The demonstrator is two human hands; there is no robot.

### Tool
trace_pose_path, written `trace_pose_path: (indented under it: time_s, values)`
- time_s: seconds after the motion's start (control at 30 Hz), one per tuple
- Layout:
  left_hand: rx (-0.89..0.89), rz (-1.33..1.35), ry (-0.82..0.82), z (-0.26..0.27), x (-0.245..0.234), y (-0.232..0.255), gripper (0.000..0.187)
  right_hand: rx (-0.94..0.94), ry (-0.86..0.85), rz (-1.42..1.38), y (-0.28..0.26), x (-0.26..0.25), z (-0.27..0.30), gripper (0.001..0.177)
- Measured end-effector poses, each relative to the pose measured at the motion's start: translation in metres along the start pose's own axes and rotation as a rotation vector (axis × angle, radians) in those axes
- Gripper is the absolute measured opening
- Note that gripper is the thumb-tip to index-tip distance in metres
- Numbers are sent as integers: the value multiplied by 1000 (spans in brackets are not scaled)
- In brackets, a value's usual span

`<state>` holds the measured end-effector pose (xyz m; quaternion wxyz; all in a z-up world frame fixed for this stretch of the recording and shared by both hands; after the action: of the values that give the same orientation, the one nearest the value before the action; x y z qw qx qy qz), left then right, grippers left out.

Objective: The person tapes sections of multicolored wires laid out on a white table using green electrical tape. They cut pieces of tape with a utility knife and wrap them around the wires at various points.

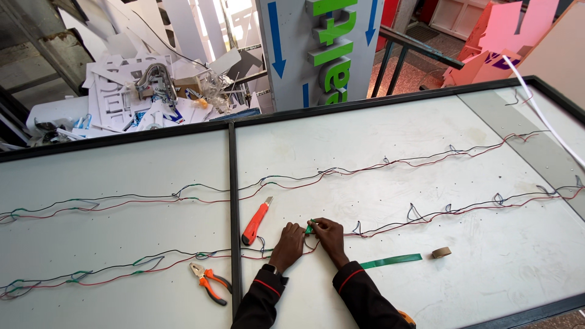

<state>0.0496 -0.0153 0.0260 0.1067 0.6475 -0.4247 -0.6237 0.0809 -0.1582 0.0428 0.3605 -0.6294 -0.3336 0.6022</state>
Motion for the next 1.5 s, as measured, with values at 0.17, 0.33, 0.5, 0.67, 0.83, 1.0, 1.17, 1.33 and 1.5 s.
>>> trace_pose_path:
  time_s: [0.17, 0.33, 0.5, 0.67, 0.83, 1.0, 1.17, 1.33, 1.5]
  values:
    - [1, 13, 50, 4, -1, 8, 22, 40, -5, 10, 4, 4, -6, 15]
    - [95, -161, 96, 5, 1, 13, 17, 52, -10, 33, 2, 3, -4, 12]
    - [124, -157, 105, 0, 1, 9, 11, -132, -97, -10, -3, -4, 2, 31]
    - [-60, 100, -24, -15, -5, -5, 22, -275, -261, -33, -5, -9, 8, 42]
    - [-353, 493, -221, -30, -7, -23, 29, -482, -138, 291, -16, -1, 11, 28]
    - [-331, 492, -272, -38, -10, -23, 34, -637, -45, 406, -17, 0, 17, 15]
    - [-263, 520, -230, -27, -16, -26, 28, -558, 3, 351, -8, 2, 28, 7]
    - [-100, 446, -142, -11, -12, -22, 25, -274, 99, 113, -2, 7, 28, 16]
    - [58, 263, 24, 1, -11, -8, 23, 30, 96, 92, 5, 5, 7, 22]
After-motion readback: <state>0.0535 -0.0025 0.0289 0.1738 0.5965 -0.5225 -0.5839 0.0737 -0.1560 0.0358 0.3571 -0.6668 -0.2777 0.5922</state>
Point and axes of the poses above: each hand's wrist, its own z-axis away from the middle knuckle, its own x-axis out of the palm, y = z × x, the point moved 5 cm from there along -z, towards the middle knuckle, and after that the axes turned 14 degrees about z, right-handed, at the moved point
